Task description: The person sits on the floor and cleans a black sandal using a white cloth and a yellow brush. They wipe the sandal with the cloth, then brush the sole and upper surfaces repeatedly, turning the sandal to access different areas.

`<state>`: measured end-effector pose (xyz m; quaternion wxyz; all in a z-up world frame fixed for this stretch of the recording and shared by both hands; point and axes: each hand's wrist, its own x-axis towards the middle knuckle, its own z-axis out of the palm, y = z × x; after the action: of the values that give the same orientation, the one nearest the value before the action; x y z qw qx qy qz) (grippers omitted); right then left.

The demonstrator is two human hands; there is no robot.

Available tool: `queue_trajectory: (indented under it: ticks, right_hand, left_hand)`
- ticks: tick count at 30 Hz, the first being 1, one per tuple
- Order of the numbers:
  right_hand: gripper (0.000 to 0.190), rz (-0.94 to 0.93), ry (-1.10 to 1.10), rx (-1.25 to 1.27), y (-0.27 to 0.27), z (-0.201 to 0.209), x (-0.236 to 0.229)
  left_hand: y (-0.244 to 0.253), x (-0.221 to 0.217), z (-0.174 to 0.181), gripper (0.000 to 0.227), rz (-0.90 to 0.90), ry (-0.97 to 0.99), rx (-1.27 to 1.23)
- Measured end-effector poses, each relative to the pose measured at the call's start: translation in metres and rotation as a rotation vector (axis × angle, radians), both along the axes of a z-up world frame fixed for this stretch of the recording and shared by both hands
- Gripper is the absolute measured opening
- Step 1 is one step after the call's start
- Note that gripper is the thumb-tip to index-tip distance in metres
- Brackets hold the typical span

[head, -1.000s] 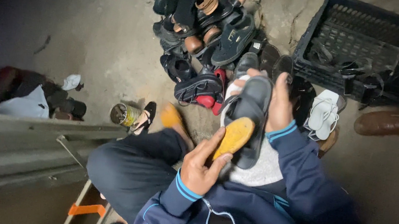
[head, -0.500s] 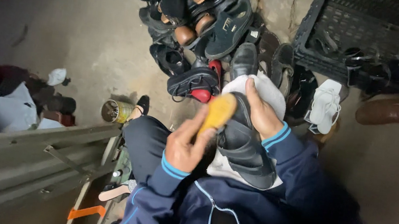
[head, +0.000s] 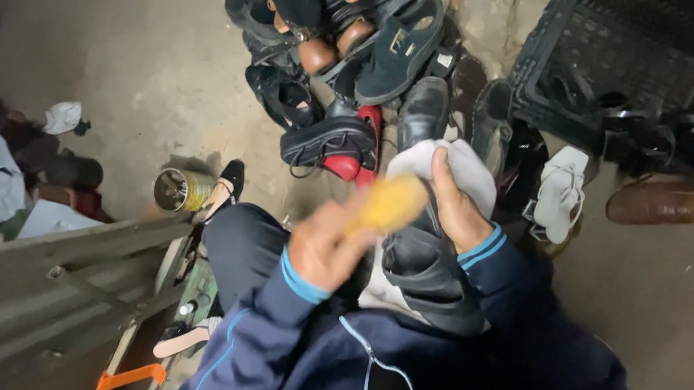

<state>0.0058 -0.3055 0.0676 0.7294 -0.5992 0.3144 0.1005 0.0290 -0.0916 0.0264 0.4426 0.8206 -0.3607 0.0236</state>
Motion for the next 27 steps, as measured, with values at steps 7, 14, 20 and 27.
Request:
queue_trajectory:
  ticks: [7,14,20,27]
  right_hand:
    - [0.101,0.009,-0.001,0.02,0.02,0.03,0.01]
    - [0.101,0.084,-0.012,-0.012,0.005,-0.001,0.006]
    - [0.094,0.199,0.001,-0.262,-0.011,-0.025,0.005]
    - [0.071,0.329,-0.068,-0.68,0.003,-0.035,-0.019]
  left_hand:
    - [0.001,0.001,-0.02,0.051,0.036,0.076,-0.04]
    - [-0.006,-0.007,-0.027,0.054,0.107,0.143,-0.061]
    - [-0.007,0.016,0.007,0.053,0.222,0.168,-0.17]
    - [-0.025,0.005,-0.015,0.051,0.165,0.345,-0.171]
